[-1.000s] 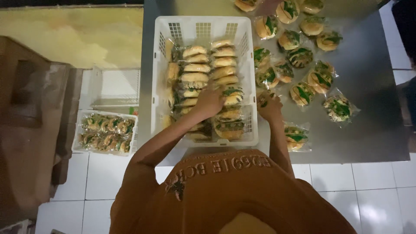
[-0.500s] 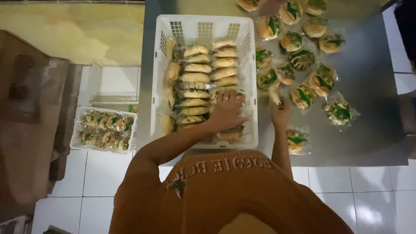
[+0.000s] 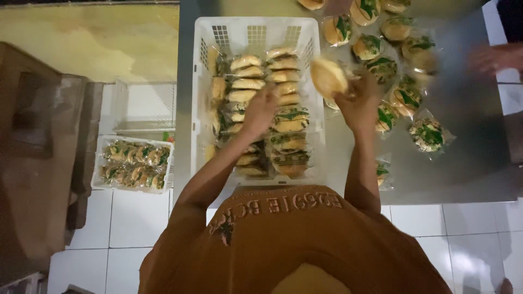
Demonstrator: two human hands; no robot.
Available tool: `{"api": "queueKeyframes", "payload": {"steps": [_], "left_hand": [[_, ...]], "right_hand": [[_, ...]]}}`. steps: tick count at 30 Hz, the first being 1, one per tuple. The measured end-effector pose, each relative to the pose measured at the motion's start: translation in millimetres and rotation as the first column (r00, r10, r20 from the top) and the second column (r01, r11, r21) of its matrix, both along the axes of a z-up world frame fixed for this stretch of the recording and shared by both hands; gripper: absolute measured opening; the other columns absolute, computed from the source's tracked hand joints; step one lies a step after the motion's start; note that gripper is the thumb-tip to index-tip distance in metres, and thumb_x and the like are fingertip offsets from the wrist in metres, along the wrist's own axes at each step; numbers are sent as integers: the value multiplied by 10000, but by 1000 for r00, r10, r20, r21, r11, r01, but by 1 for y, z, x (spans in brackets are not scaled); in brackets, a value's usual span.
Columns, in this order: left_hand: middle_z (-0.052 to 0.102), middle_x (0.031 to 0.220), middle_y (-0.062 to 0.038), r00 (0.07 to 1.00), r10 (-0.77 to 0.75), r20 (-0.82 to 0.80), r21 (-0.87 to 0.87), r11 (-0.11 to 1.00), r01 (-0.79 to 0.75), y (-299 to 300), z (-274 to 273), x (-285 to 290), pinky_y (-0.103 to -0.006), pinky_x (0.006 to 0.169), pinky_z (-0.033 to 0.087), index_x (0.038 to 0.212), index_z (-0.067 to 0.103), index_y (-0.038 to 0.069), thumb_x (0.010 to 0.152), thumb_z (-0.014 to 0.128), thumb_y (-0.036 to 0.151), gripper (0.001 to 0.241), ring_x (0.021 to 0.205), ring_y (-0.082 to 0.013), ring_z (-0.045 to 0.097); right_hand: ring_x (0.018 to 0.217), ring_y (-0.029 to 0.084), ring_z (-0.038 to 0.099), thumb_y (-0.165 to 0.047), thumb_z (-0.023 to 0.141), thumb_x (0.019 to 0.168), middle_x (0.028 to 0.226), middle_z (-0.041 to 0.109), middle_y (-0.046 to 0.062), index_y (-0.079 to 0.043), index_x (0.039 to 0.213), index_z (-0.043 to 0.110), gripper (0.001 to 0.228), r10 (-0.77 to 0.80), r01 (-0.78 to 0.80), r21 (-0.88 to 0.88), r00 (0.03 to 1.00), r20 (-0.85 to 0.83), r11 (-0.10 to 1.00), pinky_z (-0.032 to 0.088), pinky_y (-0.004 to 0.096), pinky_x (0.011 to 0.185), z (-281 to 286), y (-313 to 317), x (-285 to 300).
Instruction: Organizing packaged mini sandwiches into a plastic crate on a metal table.
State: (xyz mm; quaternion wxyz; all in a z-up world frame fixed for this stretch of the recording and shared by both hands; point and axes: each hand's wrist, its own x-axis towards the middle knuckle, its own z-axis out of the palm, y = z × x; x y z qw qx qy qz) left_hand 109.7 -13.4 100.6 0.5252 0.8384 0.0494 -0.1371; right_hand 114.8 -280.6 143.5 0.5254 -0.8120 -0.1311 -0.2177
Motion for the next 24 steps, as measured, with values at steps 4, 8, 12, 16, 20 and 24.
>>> {"api": "queueKeyframes", "payload": {"steps": [4, 8, 12, 16, 20, 24], "left_hand": [[729, 1245, -193, 964, 84, 254, -151, 987, -46, 27, -73, 47, -369, 915, 590, 1507, 506, 53, 1107, 409, 463, 581, 1011, -242, 745], [653, 1206, -256, 989, 124, -78, -561, 815, -146, 27, -60, 68, -465, 878, 630, 1519, 405, 32, 1048, 396, 503, 666, 937, -310, 724], [440, 1467, -147, 992, -86, 91, -485, 867, 120, 23, -123, 101, -502, 1028, 530, 1573, 274, 52, 1122, 483, 479, 656, 1236, -256, 548], [808, 1144, -182, 934, -329, 142, -161, 923, 349, 6, -162, 128, -457, 950, 560, 1118, 810, -7, 1089, 508, 440, 540, 1007, -310, 726], [768, 1132, -132, 857, -428, 285, 132, 904, 408, 2, -144, 127, -406, 890, 568, 1170, 766, 124, 910, 596, 266, 342, 986, -282, 737], [747, 1139, -175, 687, -573, 446, 271, 818, 507, 2, -143, 132, -433, 917, 540, 1180, 755, 88, 954, 672, 242, 286, 1010, -331, 715]], "right_hand": [[1000, 264, 676, 15, 868, 816, 1110, 666, 203, 50, 1193, 614, 456, -99, 82, -180, 992, -83, 980, 602, 384, 819, 13, 43, 9], [1060, 288, 669, 66, 694, 831, 1164, 711, 169, -29, 1080, 771, 278, 59, 67, -733, 988, 144, 677, 594, 391, 803, -28, 93, 16], [1100, 302, 631, -97, 675, 1021, 1249, 641, 214, 41, 1159, 739, 205, -5, 64, -803, 997, 76, 592, 579, 417, 867, -136, 112, 34], [1239, 373, 577, -234, 766, 778, 1354, 587, 268, -10, 958, 776, 288, 60, -99, -926, 995, -82, 364, 581, 420, 872, -63, 122, 6], [1111, 366, 642, -202, 822, 778, 1211, 668, 263, -22, 1044, 773, 324, 367, -307, -623, 930, -35, 720, 581, 451, 891, -44, 99, 1], [852, 211, 719, -129, 827, 885, 1041, 747, 171, -18, 1016, 736, 194, 307, -339, -145, 930, -203, 930, 605, 384, 712, -58, 53, -15]]}}
